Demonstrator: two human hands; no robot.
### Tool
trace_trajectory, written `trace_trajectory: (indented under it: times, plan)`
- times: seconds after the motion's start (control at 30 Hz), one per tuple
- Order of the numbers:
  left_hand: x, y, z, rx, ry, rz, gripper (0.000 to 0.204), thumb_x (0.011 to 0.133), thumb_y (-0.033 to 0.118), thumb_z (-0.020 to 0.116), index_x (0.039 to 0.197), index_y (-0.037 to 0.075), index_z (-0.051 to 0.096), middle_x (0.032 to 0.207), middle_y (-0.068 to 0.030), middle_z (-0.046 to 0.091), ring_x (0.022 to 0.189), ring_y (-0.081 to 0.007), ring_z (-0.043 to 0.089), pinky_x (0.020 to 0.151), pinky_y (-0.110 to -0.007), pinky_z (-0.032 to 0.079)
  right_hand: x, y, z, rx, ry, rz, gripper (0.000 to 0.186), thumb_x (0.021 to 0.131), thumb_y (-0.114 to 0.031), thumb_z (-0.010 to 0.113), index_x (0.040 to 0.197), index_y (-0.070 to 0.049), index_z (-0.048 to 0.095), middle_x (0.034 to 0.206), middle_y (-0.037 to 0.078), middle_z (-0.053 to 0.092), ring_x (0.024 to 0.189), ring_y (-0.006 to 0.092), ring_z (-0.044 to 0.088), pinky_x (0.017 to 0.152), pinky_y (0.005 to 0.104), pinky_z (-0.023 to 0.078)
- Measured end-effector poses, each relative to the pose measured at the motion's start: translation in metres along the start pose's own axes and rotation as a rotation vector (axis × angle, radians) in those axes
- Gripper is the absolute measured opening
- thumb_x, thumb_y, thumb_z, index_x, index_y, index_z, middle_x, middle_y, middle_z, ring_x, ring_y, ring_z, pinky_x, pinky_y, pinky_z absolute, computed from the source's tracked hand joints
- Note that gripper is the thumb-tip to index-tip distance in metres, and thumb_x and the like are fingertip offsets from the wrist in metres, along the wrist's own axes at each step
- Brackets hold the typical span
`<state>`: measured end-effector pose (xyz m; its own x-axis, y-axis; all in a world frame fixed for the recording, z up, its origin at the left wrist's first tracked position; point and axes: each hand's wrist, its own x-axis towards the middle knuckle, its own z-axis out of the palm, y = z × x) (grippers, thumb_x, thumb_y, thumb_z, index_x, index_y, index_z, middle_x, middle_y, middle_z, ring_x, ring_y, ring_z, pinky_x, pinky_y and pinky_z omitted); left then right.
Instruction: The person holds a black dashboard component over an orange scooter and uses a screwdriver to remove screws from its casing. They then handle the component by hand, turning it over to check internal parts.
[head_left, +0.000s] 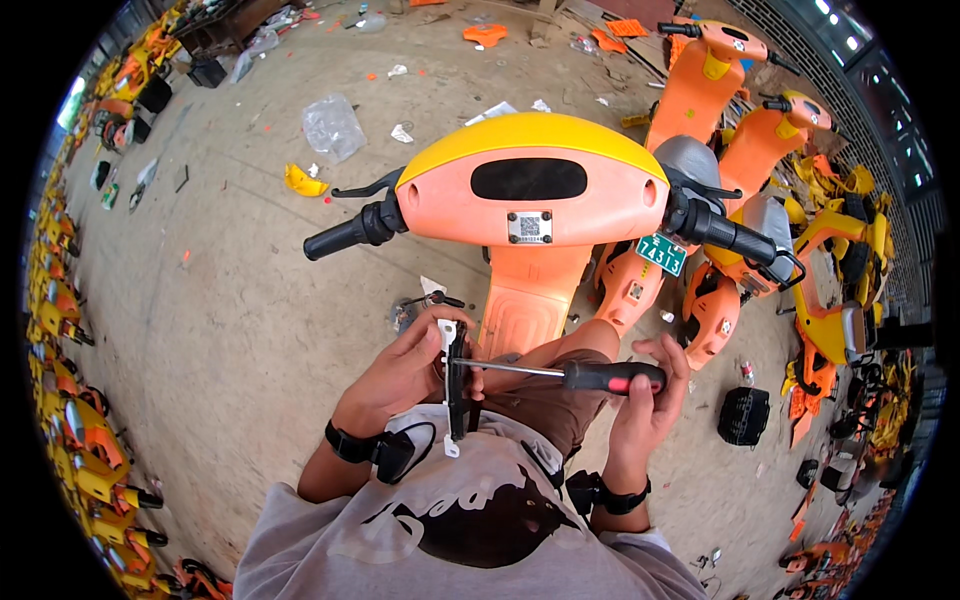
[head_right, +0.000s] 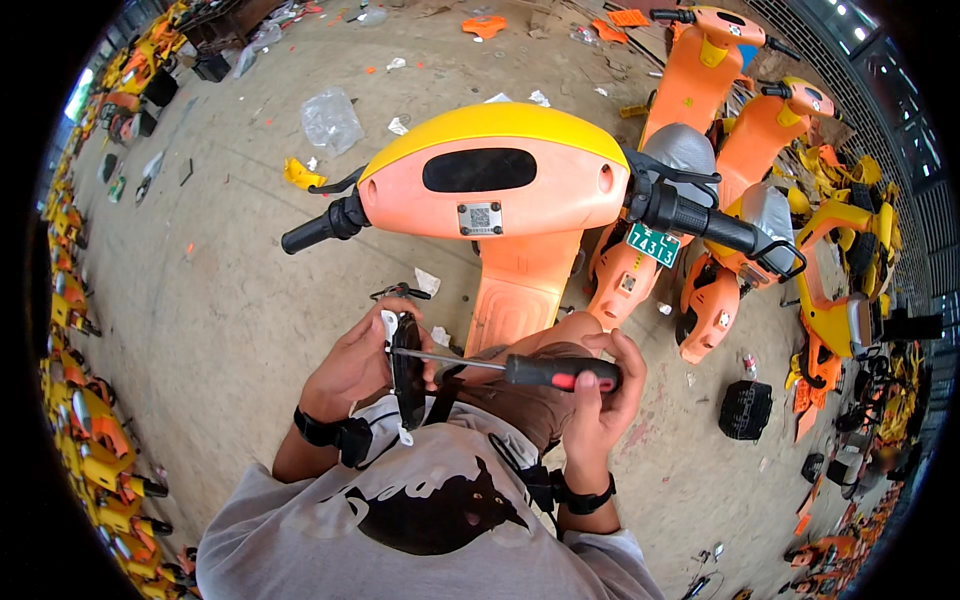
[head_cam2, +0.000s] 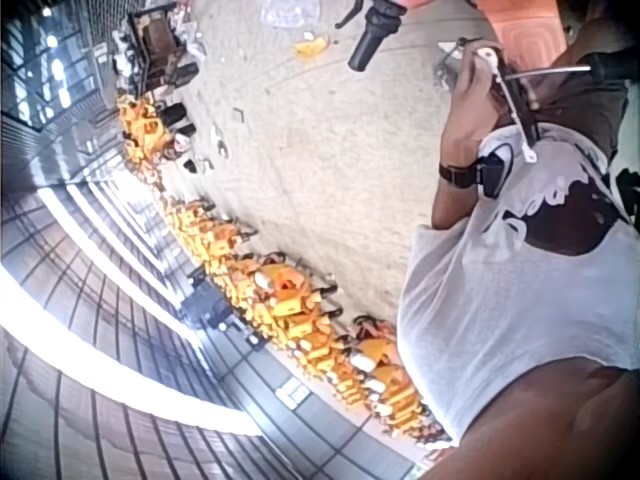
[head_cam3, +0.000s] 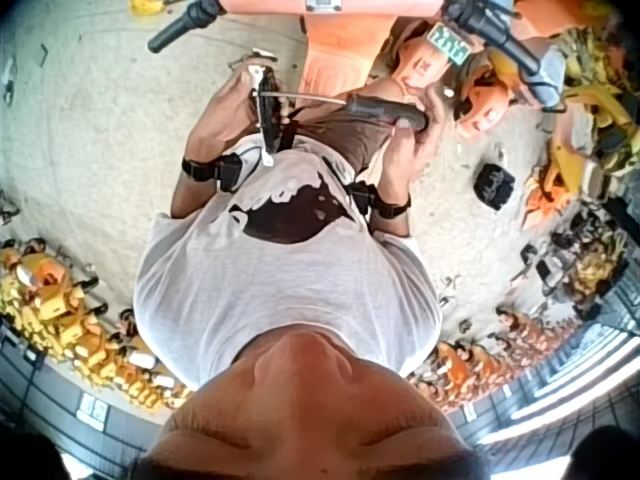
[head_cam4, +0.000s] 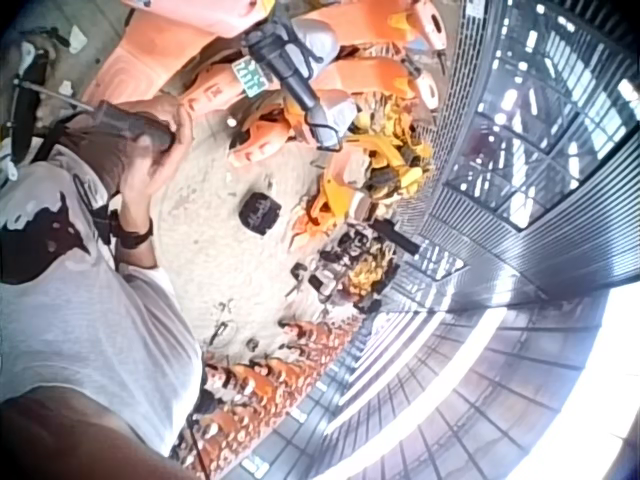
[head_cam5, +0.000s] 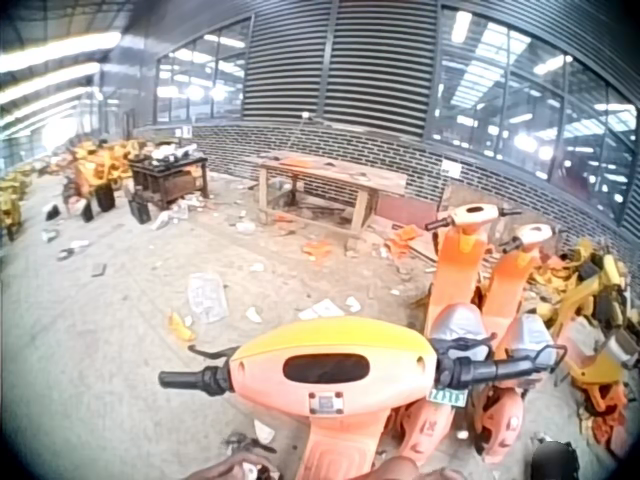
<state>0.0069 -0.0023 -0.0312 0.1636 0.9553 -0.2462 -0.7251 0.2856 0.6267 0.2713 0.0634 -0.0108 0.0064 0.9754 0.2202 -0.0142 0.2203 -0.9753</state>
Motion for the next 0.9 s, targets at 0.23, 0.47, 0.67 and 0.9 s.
trace_trajectory:
  times: [0.23,0.47,0.67,0.9]
  plan:
    - [0.001,-0.003,-0.004,-0.019,-0.026,0.006,0.043,0.101,0.042,0.042,0.128,0.009,0.041,0.109,-0.019,0.059,0.093,-0.0338,0.064,0.08,-0.052,0.054,0.0,-0.008,0.003,-0.006,0.008,0.056,0.059,0.088,-0.026,0.059,0.137,0.002,0.041,0.118,0.017,0.054,0.095,0.0197,0.056,0.086,0.0321,0.048]
    - [0.001,-0.002,-0.004,-0.024,-0.032,0.003,0.045,0.1,0.043,0.042,0.129,0.009,0.041,0.109,-0.019,0.059,0.093,-0.0338,0.064,0.079,-0.052,0.054,0.005,0.001,-0.001,0.153,-0.114,-0.129,0.055,0.092,-0.027,0.06,0.135,0.003,0.043,0.119,0.015,0.057,0.103,0.0197,0.057,0.09,0.0321,0.047]
    - [0.0,-0.001,-0.002,-0.006,-0.01,-0.003,0.046,0.1,0.044,0.042,0.129,0.009,0.041,0.108,-0.0179,0.059,0.092,-0.0338,0.064,0.078,-0.053,0.054,0.0,0.009,-0.006,-0.039,-0.025,-0.062,0.053,0.093,-0.029,0.059,0.134,0.003,0.044,0.119,0.016,0.057,0.103,0.0204,0.057,0.092,0.0346,0.047]
    - [-0.001,-0.001,-0.003,-0.019,-0.02,-0.001,0.047,0.1,0.045,0.043,0.129,0.008,0.041,0.109,-0.0177,0.059,0.092,-0.034,0.064,0.079,-0.054,0.054,0.001,0.001,-0.003,0.112,-0.055,0.007,0.052,0.092,-0.026,0.06,0.133,0.002,0.045,0.121,0.016,0.056,0.103,0.0194,0.057,0.092,0.032,0.046]
